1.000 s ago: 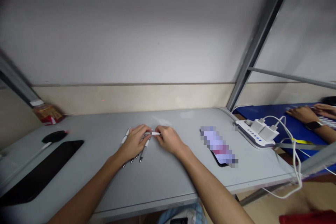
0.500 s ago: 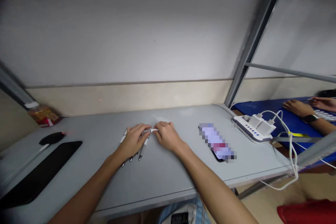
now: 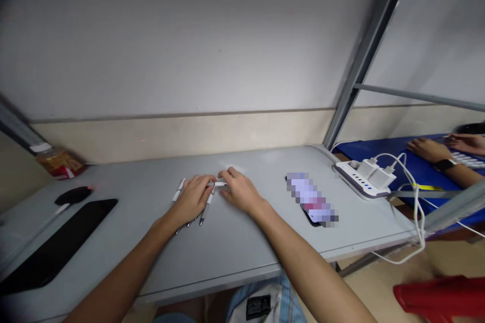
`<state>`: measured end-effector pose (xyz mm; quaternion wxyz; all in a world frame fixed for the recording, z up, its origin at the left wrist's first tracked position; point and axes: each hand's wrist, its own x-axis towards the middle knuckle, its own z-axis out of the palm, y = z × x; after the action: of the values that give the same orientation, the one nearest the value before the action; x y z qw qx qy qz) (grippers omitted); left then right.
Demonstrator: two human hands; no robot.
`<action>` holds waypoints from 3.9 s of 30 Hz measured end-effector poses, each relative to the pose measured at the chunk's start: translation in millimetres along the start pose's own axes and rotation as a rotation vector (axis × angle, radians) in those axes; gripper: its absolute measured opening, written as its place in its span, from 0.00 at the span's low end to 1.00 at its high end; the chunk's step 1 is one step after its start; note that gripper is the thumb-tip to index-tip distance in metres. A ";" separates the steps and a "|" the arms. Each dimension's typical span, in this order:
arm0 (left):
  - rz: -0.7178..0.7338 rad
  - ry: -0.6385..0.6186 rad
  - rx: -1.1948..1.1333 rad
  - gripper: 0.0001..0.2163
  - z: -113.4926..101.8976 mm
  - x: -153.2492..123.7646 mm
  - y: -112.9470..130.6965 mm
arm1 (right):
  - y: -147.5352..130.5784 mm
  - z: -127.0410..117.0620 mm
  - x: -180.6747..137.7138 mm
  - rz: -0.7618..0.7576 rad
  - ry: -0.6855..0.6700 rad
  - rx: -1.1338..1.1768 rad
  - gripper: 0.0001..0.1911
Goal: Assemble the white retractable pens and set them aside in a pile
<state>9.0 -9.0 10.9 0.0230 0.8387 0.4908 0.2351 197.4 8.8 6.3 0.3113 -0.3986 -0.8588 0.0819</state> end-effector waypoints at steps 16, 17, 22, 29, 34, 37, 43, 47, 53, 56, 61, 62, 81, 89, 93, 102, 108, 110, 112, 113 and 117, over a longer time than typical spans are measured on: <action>-0.055 0.028 0.028 0.14 0.1 1.4 -11.6 | 6.8 -9.8 1.1 0.043 0.055 0.108 0.11; -0.062 0.029 0.025 0.14 -0.4 1.4 -12.4 | 8.0 -10.7 1.5 0.044 0.051 0.120 0.09; -0.066 0.043 0.015 0.12 -0.2 2.3 -16.1 | 10.1 -11.1 2.9 0.108 -0.008 0.194 0.17; -0.126 0.055 0.034 0.11 -5.2 5.3 -18.7 | 13.2 -15.9 4.5 0.072 0.065 0.350 0.17; -0.155 -0.043 -0.081 0.14 -9.7 6.7 -20.3 | 18.2 -19.1 4.7 0.081 0.047 0.335 0.09; -0.160 -0.079 -0.170 0.14 -9.5 5.5 -20.9 | 17.3 -19.8 3.4 0.071 0.018 0.274 0.12; -0.108 -0.058 -0.142 0.12 -9.0 2.9 -20.4 | 12.0 -16.4 4.2 0.128 0.021 0.159 0.16; -0.058 0.012 -0.009 0.11 -6.6 4.4 -22.1 | 11.8 -13.0 5.7 0.182 0.023 0.305 0.21; -0.002 0.085 -0.001 0.12 -5.0 4.0 -14.5 | 12.7 -14.2 7.5 0.419 -0.020 0.823 0.24; 0.079 0.011 -0.035 0.14 -8.1 2.5 -5.3 | 11.3 -17.8 9.5 0.466 0.069 1.101 0.18; 0.147 -0.021 -0.007 0.13 -8.6 1.1 -0.8 | 14.1 -24.3 12.6 0.542 0.227 1.543 0.11; 0.132 -0.002 0.017 0.12 -7.4 1.0 -2.2 | 15.8 -25.3 12.6 0.560 0.236 1.617 0.10; -0.016 -0.002 0.174 0.07 8.2 -0.9 -14.4 | 25.0 -26.3 9.6 0.480 0.278 1.817 0.08; -0.020 0.009 0.206 0.09 9.4 -1.7 -16.0 | 23.3 -28.2 9.6 0.478 0.279 1.802 0.06; -0.023 0.021 0.230 0.10 8.3 -1.7 -16.0 | 22.3 -28.5 9.6 0.492 0.270 1.801 0.07; -0.062 0.021 0.194 0.12 9.4 -3.1 -16.8 | 22.1 -29.3 9.5 0.472 0.271 1.764 0.08; -0.059 -0.022 0.183 0.13 10.9 -3.2 -16.3 | 22.1 -29.3 10.0 0.488 0.276 1.782 0.08; -0.061 -0.028 0.181 0.14 11.4 -3.0 -16.8 | 22.6 -29.3 10.1 0.484 0.278 1.785 0.08; -0.058 -0.028 0.174 0.14 11.3 -2.8 -17.1 | 23.5 -29.3 10.1 0.472 0.271 1.781 0.09; -0.055 -0.030 0.167 0.14 10.9 -2.6 -17.0 | 23.9 -29.1 10.1 0.465 0.264 1.778 0.09; -0.054 -0.031 0.136 0.12 7.9 -1.7 -13.4 | 25.3 -28.1 9.5 0.457 0.259 1.768 0.09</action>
<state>0.7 -2.0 -0.4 -0.0202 0.8284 0.5274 0.1877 225.7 29.7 23.2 0.5723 -0.1819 -0.3428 0.7224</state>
